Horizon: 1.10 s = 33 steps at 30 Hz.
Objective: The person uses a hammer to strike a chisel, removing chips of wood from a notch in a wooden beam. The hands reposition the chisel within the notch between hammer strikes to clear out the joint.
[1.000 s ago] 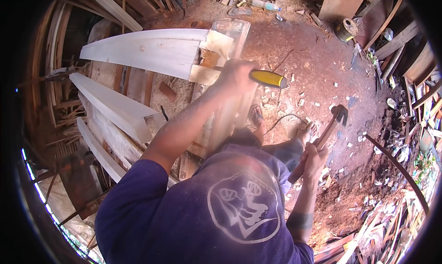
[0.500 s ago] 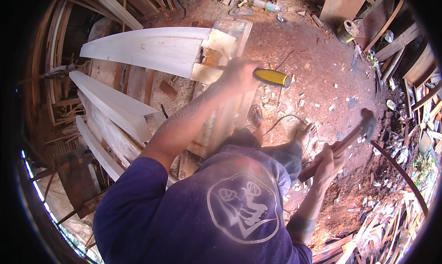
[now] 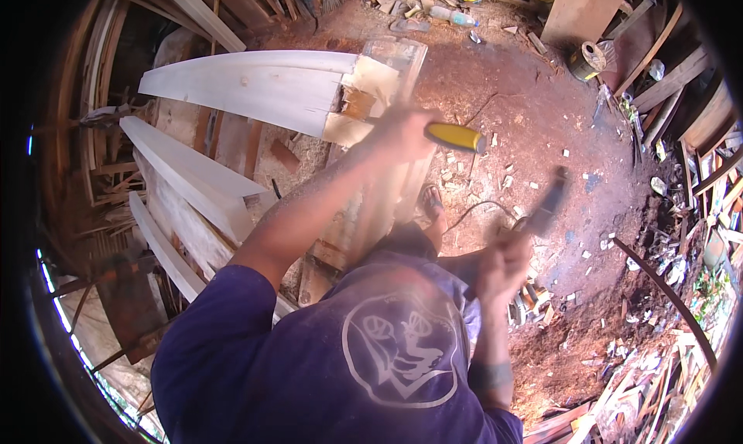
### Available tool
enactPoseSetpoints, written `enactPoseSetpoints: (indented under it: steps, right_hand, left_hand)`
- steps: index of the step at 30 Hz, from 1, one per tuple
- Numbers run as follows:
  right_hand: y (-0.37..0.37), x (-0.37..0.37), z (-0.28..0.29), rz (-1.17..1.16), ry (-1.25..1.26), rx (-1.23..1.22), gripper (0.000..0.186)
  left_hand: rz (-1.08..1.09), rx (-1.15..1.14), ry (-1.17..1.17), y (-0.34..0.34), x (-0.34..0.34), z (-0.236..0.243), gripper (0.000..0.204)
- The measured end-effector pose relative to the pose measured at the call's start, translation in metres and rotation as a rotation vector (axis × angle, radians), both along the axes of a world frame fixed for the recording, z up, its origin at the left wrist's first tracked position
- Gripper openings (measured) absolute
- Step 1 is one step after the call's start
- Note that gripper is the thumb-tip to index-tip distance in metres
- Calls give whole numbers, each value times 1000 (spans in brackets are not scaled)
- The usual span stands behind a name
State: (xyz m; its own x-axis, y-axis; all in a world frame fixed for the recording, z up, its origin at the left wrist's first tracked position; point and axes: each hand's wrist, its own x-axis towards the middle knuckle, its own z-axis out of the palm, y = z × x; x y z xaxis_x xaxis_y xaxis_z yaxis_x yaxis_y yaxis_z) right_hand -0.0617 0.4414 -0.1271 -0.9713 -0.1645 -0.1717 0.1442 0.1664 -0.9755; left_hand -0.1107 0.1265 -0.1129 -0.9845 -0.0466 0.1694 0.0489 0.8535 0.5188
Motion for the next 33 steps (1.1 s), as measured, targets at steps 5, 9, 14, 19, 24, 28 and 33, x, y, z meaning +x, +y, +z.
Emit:
enactPoseSetpoints:
  steps: [5, 9, 14, 19, 24, 28, 33]
  right_hand:
    - [15, -35, 45, -506, 269, -145, 8]
    - [-55, 17, 24, 208, -134, 306, 17]
    - [21, -21, -14, -52, 84, 27, 4]
    - [-1, -29, 36, -495, 170, -295, 6]
    - [-64, 6, 11, 139, -323, 44, 8]
    - [18, -35, 21, -286, -60, 7, 6]
    - [-26, -17, 32, -382, 38, -127, 8]
  left_hand:
    - [-71, -111, -116, 13, 8, 3, 22]
    - [-79, -73, 4, 12, 2, -7, 17]
    - [-54, -150, -159, 2, 5, -14, 27]
    - [-50, -106, -125, 7, 2, -8, 25]
    - [59, -187, -204, 9, -1, 0, 20]
    - [7, -180, -218, 2, 6, -24, 19]
    - [-17, -201, -211, 8, -4, -21, 20]
